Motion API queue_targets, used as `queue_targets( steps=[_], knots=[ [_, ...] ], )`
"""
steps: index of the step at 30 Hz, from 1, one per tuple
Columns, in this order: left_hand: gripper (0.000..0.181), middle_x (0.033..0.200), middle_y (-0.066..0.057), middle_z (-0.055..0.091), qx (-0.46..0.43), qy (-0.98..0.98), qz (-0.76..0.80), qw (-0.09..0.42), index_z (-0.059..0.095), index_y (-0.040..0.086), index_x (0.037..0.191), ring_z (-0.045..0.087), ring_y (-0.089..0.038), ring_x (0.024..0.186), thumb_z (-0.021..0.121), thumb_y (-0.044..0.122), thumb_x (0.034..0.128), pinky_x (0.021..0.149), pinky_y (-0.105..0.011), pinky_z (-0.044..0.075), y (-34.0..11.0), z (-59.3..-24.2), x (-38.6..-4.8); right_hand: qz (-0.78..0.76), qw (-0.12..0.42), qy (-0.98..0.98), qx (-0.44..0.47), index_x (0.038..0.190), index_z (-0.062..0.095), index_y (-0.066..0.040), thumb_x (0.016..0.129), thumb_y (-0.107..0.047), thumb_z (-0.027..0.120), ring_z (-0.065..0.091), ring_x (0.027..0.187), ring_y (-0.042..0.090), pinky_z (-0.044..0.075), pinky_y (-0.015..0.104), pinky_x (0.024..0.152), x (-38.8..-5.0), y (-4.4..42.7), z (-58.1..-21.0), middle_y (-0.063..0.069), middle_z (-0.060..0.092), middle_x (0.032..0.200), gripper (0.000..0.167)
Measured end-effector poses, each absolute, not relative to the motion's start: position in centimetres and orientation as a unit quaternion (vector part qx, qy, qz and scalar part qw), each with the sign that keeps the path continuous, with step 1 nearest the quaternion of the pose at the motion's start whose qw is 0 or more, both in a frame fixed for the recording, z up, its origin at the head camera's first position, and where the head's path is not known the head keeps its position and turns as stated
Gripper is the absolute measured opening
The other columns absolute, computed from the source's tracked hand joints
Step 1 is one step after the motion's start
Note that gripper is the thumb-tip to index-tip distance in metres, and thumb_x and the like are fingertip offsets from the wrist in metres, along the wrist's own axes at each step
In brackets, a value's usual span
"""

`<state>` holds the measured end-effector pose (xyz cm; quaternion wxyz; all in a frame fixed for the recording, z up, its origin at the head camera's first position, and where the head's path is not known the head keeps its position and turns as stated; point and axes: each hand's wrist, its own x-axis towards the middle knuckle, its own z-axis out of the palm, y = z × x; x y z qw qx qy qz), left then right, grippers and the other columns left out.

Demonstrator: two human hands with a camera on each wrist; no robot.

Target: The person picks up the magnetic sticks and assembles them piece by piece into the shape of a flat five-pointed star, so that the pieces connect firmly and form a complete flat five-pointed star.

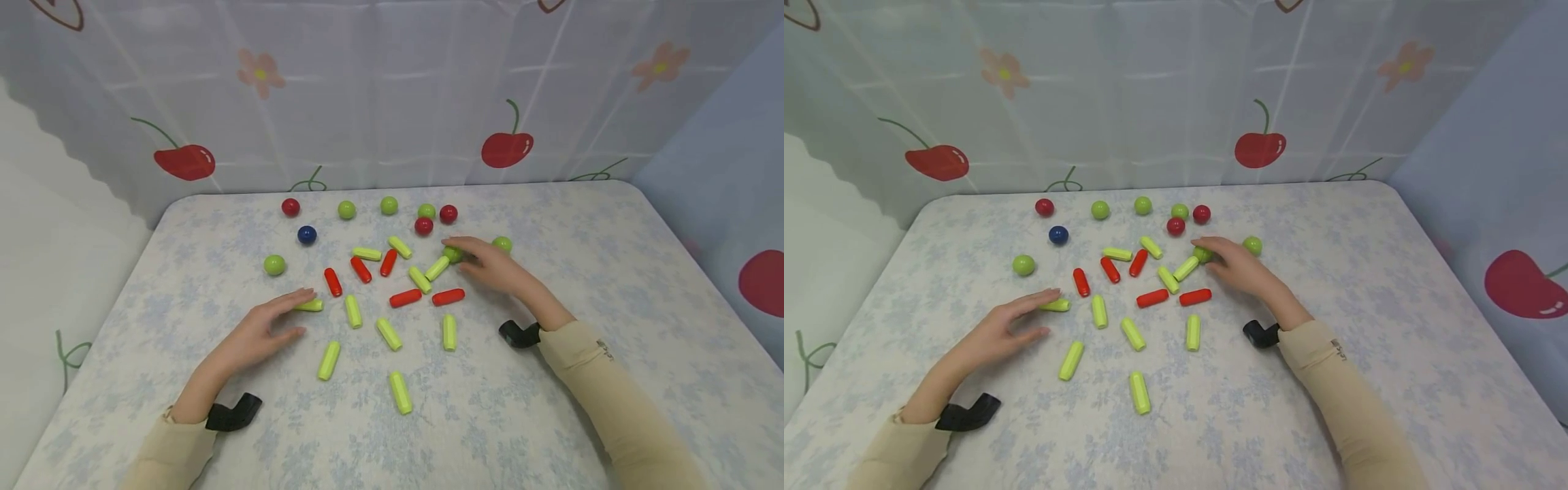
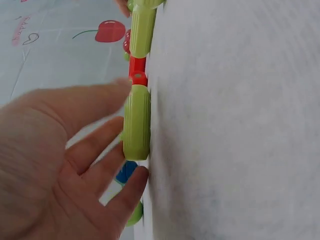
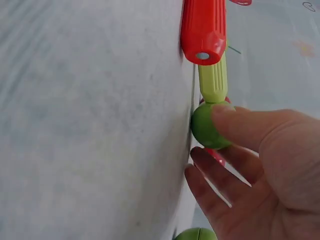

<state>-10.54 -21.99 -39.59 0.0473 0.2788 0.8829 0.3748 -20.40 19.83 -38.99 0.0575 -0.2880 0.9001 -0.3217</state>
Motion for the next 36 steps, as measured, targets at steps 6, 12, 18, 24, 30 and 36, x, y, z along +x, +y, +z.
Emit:
queue_targets(
  steps=[6,12,18,24,30,36],
  knots=[
    [0.047,0.128,-0.010,0.054,0.245,0.899,0.361,0.041,0.056,0.005,0.129,0.046,-0.028,0.120,0.068,-0.003,0.0837,0.096,-0.045,0.036,-21.7,-40.0,-11.3,-0.318,0.045,0.908,-0.270,0.126,0.057,-0.002,0.086,0.003,0.064,0.051,0.097,0.027,0.043,0.041,0.082,-20.8,19.2,-39.2,0.016,0.055,0.116,0.040],
    [0.038,0.115,-0.010,0.060,0.218,0.912,0.347,0.028,0.063,0.004,0.120,0.054,-0.027,0.107,0.069,-0.003,0.0825,0.087,-0.043,0.043,-21.3,-39.9,-11.8,-0.295,0.038,0.913,-0.279,0.116,0.061,-0.006,0.087,-0.003,0.064,0.048,0.084,0.024,0.043,0.037,0.072,-21.1,18.9,-39.3,0.013,0.053,0.105,0.029],
    [0.034,0.110,-0.008,0.062,0.214,0.914,0.345,0.015,0.066,0.004,0.115,0.056,-0.025,0.102,0.069,-0.004,0.0819,0.084,-0.042,0.045,-21.3,-40.0,-12.1,-0.281,0.030,0.914,-0.292,0.106,0.062,-0.005,0.085,-0.002,0.061,0.047,0.080,0.023,0.042,0.035,0.070,-21.3,18.8,-39.6,0.011,0.050,0.097,0.022],
    [0.032,0.104,-0.009,0.063,0.214,0.916,0.340,-0.008,0.067,0.002,0.112,0.058,-0.024,0.092,0.069,-0.005,0.0810,0.077,-0.041,0.046,-21.3,-40.3,-12.3,-0.273,0.017,0.918,-0.289,0.102,0.063,-0.006,0.086,-0.004,0.063,0.047,0.078,0.023,0.042,0.035,0.069,-21.3,18.6,-39.7,0.010,0.050,0.095,0.016],
    [0.032,0.102,-0.008,0.063,0.206,0.917,0.340,-0.005,0.067,0.003,0.113,0.058,-0.022,0.089,0.070,-0.003,0.0815,0.075,-0.039,0.046,-21.3,-40.5,-12.3,-0.271,0.011,0.927,-0.260,0.100,0.063,-0.006,0.087,-0.006,0.063,0.046,0.079,0.024,0.041,0.036,0.069,-21.1,18.6,-39.8,0.011,0.048,0.093,0.013],
    [0.032,0.102,-0.006,0.063,0.203,0.916,0.345,-0.004,0.067,0.004,0.113,0.057,-0.020,0.087,0.070,-0.002,0.0818,0.074,-0.037,0.046,-21.3,-40.3,-12.3,-0.308,-0.008,0.921,-0.240,0.101,0.063,-0.005,0.088,-0.004,0.062,0.045,0.080,0.025,0.040,0.037,0.069,-20.5,19.0,-39.5,0.013,0.050,0.094,0.012]
  ],
)
